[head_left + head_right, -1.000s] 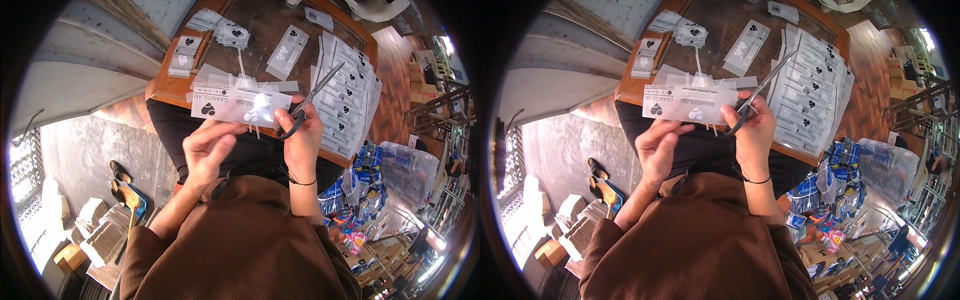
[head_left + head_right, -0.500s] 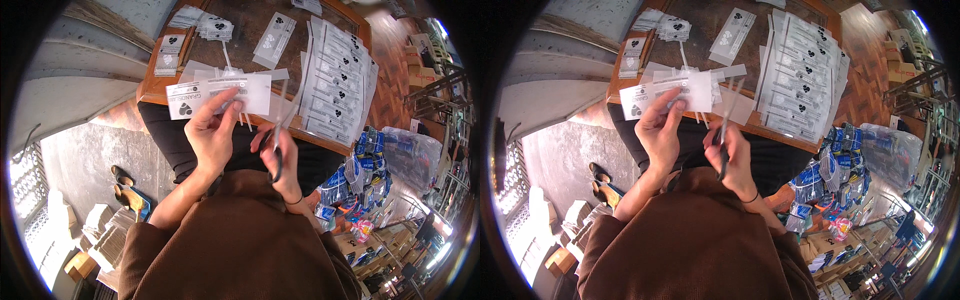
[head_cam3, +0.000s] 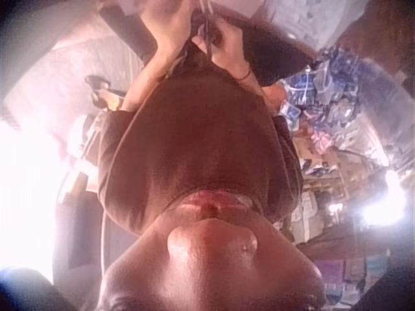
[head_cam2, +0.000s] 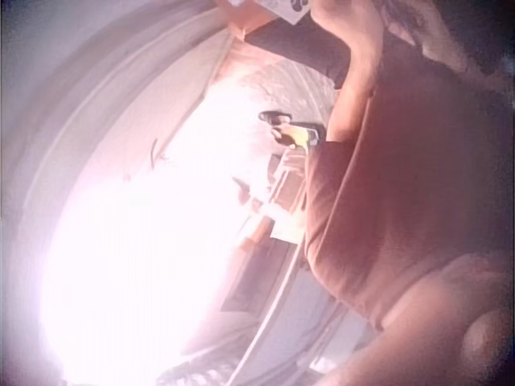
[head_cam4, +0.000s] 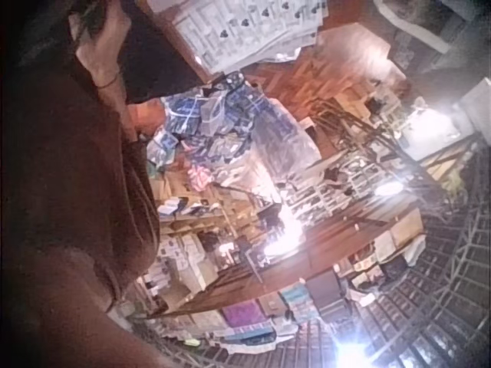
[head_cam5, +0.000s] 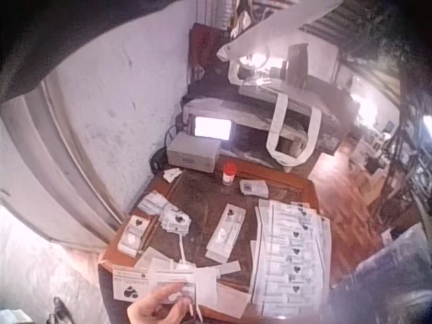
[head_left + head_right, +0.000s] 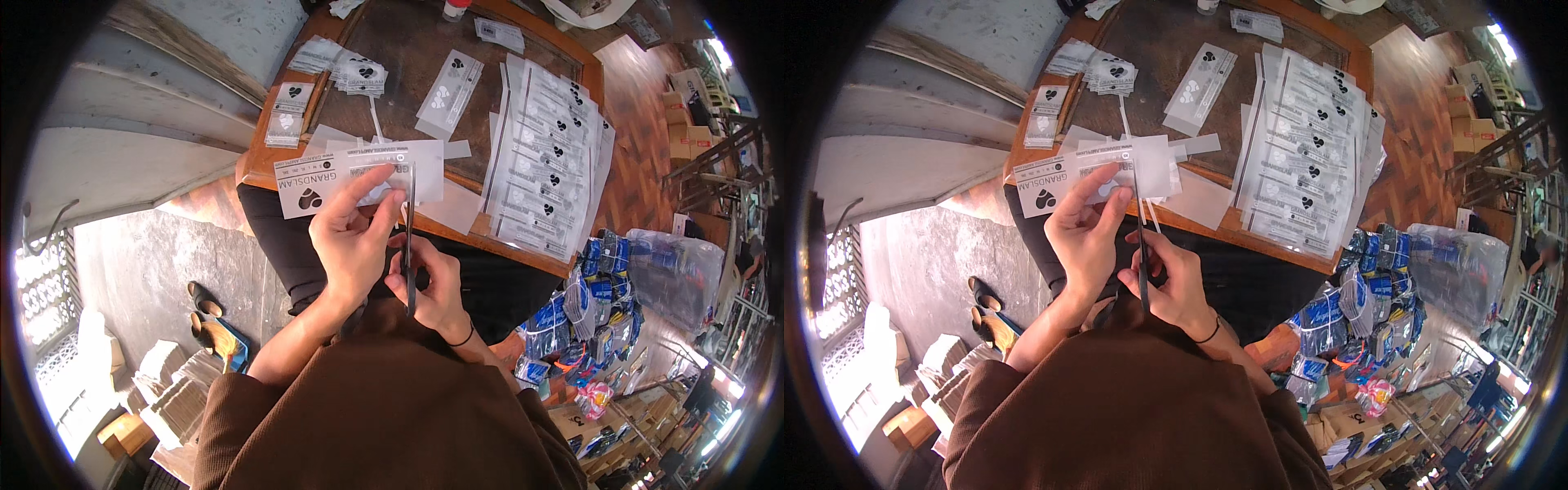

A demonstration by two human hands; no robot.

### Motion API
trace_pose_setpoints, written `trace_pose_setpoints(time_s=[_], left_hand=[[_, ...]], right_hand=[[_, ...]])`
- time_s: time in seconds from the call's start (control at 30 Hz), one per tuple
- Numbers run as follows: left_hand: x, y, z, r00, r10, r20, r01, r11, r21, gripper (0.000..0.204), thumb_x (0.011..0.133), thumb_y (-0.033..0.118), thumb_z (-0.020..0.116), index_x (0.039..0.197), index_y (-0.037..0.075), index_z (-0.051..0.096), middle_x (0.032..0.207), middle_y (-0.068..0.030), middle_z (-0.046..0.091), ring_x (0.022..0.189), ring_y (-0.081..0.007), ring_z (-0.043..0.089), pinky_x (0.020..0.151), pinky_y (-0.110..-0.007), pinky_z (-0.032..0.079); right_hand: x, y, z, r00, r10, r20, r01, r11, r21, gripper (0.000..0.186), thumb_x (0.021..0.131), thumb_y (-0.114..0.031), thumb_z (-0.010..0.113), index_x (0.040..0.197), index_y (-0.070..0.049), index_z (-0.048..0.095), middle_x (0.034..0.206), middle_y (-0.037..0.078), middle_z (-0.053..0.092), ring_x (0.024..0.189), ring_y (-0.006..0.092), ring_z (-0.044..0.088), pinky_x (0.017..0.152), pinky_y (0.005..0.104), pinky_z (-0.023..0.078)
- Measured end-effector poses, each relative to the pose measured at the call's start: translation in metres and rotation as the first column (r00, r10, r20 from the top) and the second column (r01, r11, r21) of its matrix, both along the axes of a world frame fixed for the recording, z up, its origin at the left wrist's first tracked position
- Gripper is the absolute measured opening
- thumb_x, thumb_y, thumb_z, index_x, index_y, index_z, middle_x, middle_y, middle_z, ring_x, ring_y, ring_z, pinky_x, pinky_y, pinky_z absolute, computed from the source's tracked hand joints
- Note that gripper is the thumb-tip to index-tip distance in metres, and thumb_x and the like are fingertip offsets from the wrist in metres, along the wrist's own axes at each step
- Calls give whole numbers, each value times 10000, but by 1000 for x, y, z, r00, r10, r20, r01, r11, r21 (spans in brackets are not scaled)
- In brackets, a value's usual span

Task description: The person uses scissors to cut individual plastic pouches from a multi-pouch sheet. They repeatedly pick up a sheet, cut along the perforated lines to separate pouches, and place the cut pieces on the table. The process continues with multiple sheets throughout the clip.

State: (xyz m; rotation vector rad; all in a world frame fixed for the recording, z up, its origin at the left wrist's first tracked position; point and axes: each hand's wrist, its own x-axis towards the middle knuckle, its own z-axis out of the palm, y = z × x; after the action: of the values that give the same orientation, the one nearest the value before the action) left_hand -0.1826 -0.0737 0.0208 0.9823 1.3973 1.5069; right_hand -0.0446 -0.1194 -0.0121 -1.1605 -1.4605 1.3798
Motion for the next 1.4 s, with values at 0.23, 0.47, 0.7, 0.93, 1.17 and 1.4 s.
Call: trace_pose_setpoints(time_s=[0.23,0.47,0.7,0.93,1.17,1.4], left_hand=[[-3,-5,2,996,-20,-82,19,1000,-7,317,918,-82,749,1228,-20,734,1049,-45,745,899,-87,731,721,-193,575],[-1,-6,-5,998,-11,-60,12,1000,22,314,913,-80,755,1220,-12,743,1034,-43,748,895,-77,732,704,-181,562],[-2,-6,-6,996,-7,-94,8,1000,8,314,907,-78,764,1212,-8,748,1029,-38,748,874,-68,732,671,-169,540],[-2,-5,-6,997,-11,-78,13,999,30,317,907,-79,764,1217,-14,741,1026,-46,749,884,-86,737,691,-185,568],[-2,-5,-5,998,-27,-58,27,1000,0,308,912,-79,759,1214,-21,739,1047,-56,750,920,-102,746,711,-196,578],[-2,-5,-9,998,-17,-56,18,1000,24,296,913,-72,762,1204,-21,743,1039,-56,754,903,-102,749,709,-197,579]], right_hand=[[1,-1,1,1000,5,31,-6,1000,10,469,826,-182,862,1219,-13,669,741,7,665,573,78,552,535,236,424],[3,-2,-3,999,-7,31,6,999,45,453,826,-177,866,1203,-14,675,733,7,662,567,74,552,530,234,424],[4,-1,-1,999,-3,37,2,1000,27,450,827,-179,864,1200,-12,676,723,5,657,568,75,552,528,233,423],[5,0,-2,1000,4,26,-5,999,44,470,817,-184,869,1208,-6,679,717,2,654,570,78,559,529,230,425],[7,2,-1,1000,15,25,-16,999,31,467,805,-175,869,1200,-4,687,719,-2,658,570,79,559,533,233,429],[8,2,-1,999,17,29,-18,999,32,474,800,-184,880,1192,-1,687,721,-1,662,567,82,558,528,233,420]])
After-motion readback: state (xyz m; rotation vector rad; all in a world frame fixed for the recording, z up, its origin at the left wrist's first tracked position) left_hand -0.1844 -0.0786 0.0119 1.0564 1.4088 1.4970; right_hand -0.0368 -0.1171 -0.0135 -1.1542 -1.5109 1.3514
